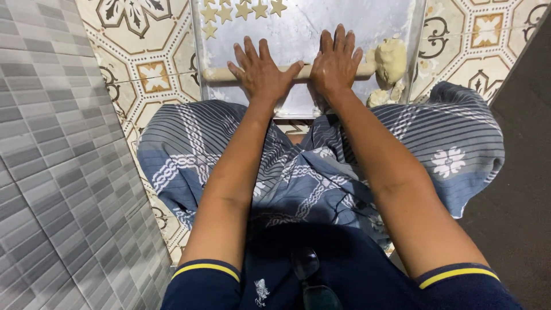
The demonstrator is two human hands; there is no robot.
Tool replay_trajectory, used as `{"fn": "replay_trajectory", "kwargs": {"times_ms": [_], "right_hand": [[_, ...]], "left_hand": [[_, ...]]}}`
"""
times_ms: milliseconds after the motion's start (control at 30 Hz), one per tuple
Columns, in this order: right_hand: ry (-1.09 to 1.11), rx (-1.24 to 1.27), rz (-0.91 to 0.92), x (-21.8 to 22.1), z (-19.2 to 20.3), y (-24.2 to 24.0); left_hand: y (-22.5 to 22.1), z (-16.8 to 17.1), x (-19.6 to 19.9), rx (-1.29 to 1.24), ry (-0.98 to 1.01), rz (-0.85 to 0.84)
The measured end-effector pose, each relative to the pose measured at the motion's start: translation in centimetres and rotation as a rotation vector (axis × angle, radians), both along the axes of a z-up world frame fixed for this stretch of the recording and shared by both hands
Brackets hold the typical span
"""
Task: Rolling out dough and cutting star shapes to place on a baking tray
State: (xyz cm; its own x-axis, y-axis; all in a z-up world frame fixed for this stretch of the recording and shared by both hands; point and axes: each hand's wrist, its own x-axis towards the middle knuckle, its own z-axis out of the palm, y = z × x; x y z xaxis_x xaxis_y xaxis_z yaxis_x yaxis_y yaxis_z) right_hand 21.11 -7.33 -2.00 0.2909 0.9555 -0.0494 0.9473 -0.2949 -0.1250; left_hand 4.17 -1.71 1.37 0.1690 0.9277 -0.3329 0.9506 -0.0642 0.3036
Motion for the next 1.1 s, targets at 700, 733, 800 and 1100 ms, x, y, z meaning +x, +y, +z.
{"fn": "replay_trajectory", "kwargs": {"times_ms": [700,733,800,1100], "right_hand": [[0.120,0.009,-0.015,0.2,-0.7,0.2],[0.121,0.019,-0.015,0.1,-0.6,0.1],[0.102,0.118,0.028,0.2,-0.8,-0.3],[0.099,0.092,0.058,-0.1,-0.8,0.6]], "left_hand": [[-2.0,-3.2,-0.8,0.152,-0.200,-0.734],[-2.1,-3.0,-1.0,0.161,-0.196,-0.736],[-2.6,-2.7,-1.0,0.263,-0.254,-0.732],[-0.9,-1.8,-0.4,0.134,-0.232,-0.636]]}}
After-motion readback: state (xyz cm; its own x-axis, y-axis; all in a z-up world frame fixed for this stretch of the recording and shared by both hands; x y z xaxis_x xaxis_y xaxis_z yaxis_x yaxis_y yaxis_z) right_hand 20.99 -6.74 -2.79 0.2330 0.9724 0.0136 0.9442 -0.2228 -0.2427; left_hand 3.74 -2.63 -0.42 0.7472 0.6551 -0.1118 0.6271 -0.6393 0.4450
